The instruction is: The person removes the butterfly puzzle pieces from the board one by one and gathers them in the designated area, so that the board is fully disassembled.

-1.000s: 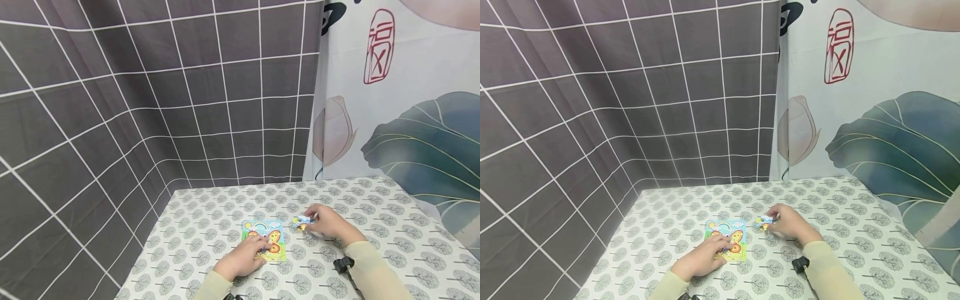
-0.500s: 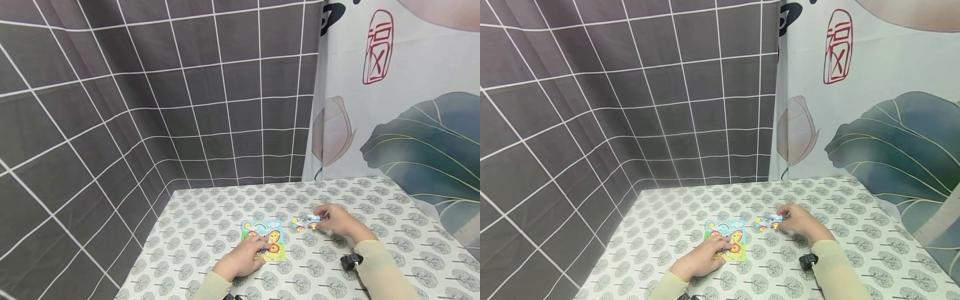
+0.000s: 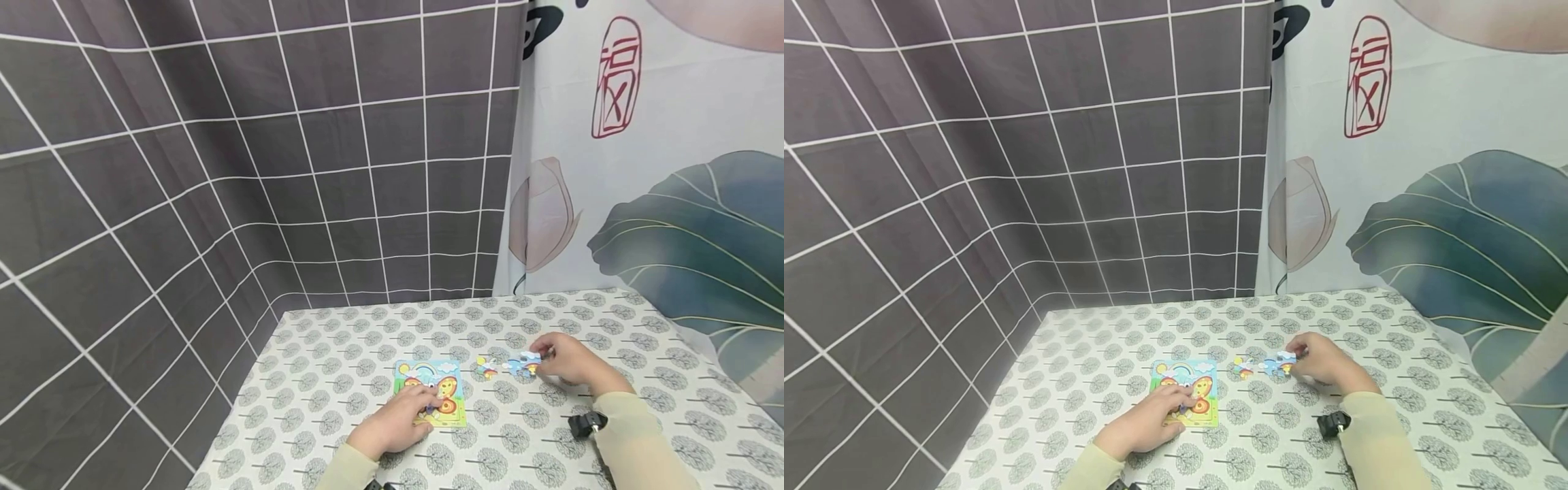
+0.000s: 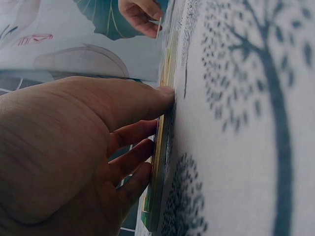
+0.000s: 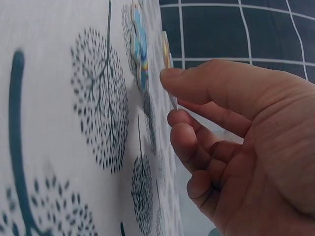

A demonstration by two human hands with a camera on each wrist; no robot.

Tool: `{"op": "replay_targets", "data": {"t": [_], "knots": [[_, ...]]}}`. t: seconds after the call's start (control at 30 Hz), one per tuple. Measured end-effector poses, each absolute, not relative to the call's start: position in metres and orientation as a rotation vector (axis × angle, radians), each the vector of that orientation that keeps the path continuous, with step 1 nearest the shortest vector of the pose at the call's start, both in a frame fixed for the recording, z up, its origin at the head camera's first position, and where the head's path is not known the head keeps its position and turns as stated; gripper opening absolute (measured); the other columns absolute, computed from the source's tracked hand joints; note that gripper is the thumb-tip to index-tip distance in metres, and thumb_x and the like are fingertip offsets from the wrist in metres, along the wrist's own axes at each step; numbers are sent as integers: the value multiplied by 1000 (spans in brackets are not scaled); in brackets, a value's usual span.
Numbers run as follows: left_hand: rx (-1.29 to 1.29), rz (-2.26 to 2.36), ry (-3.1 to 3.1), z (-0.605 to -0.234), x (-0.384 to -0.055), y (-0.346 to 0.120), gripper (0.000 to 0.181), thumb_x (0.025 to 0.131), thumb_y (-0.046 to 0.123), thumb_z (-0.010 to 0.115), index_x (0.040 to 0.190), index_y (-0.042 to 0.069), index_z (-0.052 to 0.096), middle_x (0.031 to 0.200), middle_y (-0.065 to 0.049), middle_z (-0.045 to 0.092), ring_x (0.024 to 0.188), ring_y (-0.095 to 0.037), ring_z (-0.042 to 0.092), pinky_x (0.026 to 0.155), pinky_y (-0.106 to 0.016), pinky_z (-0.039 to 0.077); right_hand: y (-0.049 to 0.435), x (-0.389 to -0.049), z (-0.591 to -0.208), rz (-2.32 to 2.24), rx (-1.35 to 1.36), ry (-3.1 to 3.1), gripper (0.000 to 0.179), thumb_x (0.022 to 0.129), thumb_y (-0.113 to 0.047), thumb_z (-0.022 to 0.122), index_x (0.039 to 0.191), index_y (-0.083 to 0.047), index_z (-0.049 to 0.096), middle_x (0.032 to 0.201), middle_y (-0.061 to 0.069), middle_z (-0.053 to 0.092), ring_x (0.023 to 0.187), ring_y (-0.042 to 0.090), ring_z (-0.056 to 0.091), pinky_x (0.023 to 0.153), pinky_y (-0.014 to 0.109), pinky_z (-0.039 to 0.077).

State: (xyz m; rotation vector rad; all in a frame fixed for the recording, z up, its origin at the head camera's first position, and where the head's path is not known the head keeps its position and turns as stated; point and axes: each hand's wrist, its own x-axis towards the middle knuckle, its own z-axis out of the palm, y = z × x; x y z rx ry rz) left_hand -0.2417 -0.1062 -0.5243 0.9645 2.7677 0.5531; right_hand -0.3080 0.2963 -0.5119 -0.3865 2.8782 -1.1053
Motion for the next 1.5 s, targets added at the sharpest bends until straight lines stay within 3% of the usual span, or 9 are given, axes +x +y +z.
{"op": "replay_targets", "data": {"t": [0.13,0.37,0.83,1.07,1.5], "knots": [[970,553,2768,-524,-242,-106,45,99,22,70,143,30,63,162,7,44,150,-23,39,122,-47,36,304,-309,-514,-1075,-359,2890,43,72,-9,86,112,-2,73,102,6,67,91,22,60,80,40,55],[974,556,2775,-523,-242,-106,47,99,20,69,144,31,62,161,6,45,150,-21,39,122,-46,37,318,-310,-517,-1030,-297,2911,41,74,-10,88,111,0,73,103,8,69,95,28,64,87,54,57],[978,583,2771,-524,-242,-106,48,99,20,71,145,30,62,160,5,47,147,-21,42,121,-45,38,327,-306,-519,-1024,-205,2888,40,72,-9,87,109,-1,74,100,6,67,90,23,60,79,39,54],[961,614,2759,-524,-241,-107,50,99,21,71,146,31,61,160,7,46,147,-20,42,121,-45,38,326,-306,-516,-1029,-214,2890,41,72,-6,88,109,2,74,100,8,66,93,26,60,82,45,55],[980,619,2755,-525,-243,-108,50,100,22,71,148,30,60,161,9,45,148,-20,41,122,-46,37,328,-308,-519,-1022,-162,2881,44,70,-7,88,111,2,74,100,9,67,90,25,60,79,42,55]]}}
